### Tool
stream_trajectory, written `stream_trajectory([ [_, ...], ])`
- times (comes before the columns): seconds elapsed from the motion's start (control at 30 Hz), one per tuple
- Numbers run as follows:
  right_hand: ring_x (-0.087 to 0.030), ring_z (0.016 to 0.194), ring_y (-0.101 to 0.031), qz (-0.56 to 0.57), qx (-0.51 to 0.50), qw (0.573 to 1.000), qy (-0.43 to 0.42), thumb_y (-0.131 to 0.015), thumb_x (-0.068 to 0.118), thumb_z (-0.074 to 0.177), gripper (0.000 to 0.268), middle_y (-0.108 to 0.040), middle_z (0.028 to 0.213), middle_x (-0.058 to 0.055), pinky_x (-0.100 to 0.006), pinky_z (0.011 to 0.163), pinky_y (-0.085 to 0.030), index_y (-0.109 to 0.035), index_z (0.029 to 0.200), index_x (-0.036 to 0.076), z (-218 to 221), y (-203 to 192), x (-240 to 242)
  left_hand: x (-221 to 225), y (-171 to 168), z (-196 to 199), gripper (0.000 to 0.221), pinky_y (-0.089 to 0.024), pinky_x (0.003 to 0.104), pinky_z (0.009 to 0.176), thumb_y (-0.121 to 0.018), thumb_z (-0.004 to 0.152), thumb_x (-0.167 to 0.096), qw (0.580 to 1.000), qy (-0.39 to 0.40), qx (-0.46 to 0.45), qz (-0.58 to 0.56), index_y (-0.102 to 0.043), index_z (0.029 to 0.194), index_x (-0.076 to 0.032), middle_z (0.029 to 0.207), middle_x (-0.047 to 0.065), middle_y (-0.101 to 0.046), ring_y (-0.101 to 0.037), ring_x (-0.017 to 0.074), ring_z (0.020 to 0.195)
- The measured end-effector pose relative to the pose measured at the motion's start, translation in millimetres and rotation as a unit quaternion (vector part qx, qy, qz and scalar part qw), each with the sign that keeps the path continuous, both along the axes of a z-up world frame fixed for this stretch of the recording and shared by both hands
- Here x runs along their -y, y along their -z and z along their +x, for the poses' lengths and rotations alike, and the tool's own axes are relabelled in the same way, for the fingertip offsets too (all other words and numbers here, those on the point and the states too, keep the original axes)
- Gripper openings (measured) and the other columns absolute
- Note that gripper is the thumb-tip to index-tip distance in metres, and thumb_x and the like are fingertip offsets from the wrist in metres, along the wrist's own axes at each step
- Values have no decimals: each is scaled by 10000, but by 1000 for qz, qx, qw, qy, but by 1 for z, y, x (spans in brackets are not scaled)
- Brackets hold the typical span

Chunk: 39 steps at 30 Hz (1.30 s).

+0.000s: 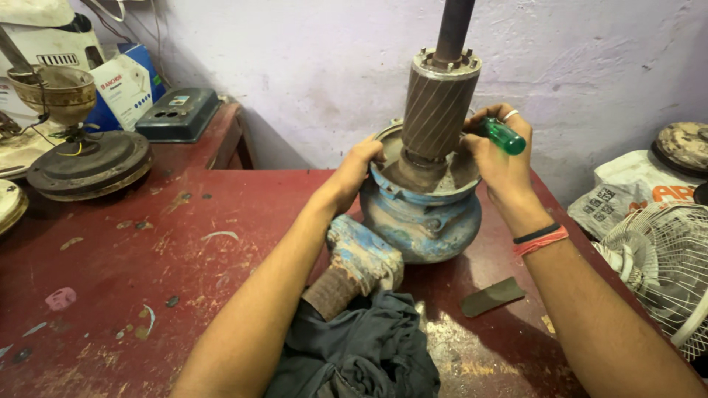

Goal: The person uses a green screwdriver to scrape and clean the gap between the rotor and stator of a disassembled electric motor. They wipe the area with a dark cloth and continue scraping around the circumference, then rotate the rotor by hand to check alignment.

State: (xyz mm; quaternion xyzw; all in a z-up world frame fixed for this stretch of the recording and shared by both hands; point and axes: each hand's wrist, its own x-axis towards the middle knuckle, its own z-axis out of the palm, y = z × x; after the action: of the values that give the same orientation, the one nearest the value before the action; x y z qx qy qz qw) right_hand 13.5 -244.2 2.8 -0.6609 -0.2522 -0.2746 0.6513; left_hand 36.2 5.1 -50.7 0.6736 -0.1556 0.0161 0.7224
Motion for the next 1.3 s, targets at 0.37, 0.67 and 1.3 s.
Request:
stream_trajectory([
  [0.37, -138, 852, -662, -19, -73, 997, -32, -635, -110, 812, 223, -666, 949, -67, -252, 766, -564, -602, 1007, -7, 13, 3, 6, 4, -12, -8, 432, -395, 277, 776, -511, 779, -188, 996, 46, 17, -76, -684, 1166, -106, 853, -5, -530, -462, 152, 834],
  [0.67, -169, 781, -658, 20, -104, 991, -79, -529, -171, 771, 301, -640, 933, -69, -269, 705, -561, -593, 1003, 10, 22, 8, 12, 5, -12, -11, 152, -420, 305, 754, -535, 789, -177, 990, 55, -61, -112, -611, 908, -121, 851, 14, -523, -481, 171, 839],
  [1.3, -124, 840, -637, -71, -53, 996, -30, -608, -64, 938, 108, -672, 930, -52, -252, 760, -537, -638, 1014, 6, 23, 5, 19, 24, -25, -44, 439, -429, 269, 729, -482, 708, -80, 995, -44, 29, -80, -677, 1097, -27, 871, 36, -575, -498, 168, 821],
])
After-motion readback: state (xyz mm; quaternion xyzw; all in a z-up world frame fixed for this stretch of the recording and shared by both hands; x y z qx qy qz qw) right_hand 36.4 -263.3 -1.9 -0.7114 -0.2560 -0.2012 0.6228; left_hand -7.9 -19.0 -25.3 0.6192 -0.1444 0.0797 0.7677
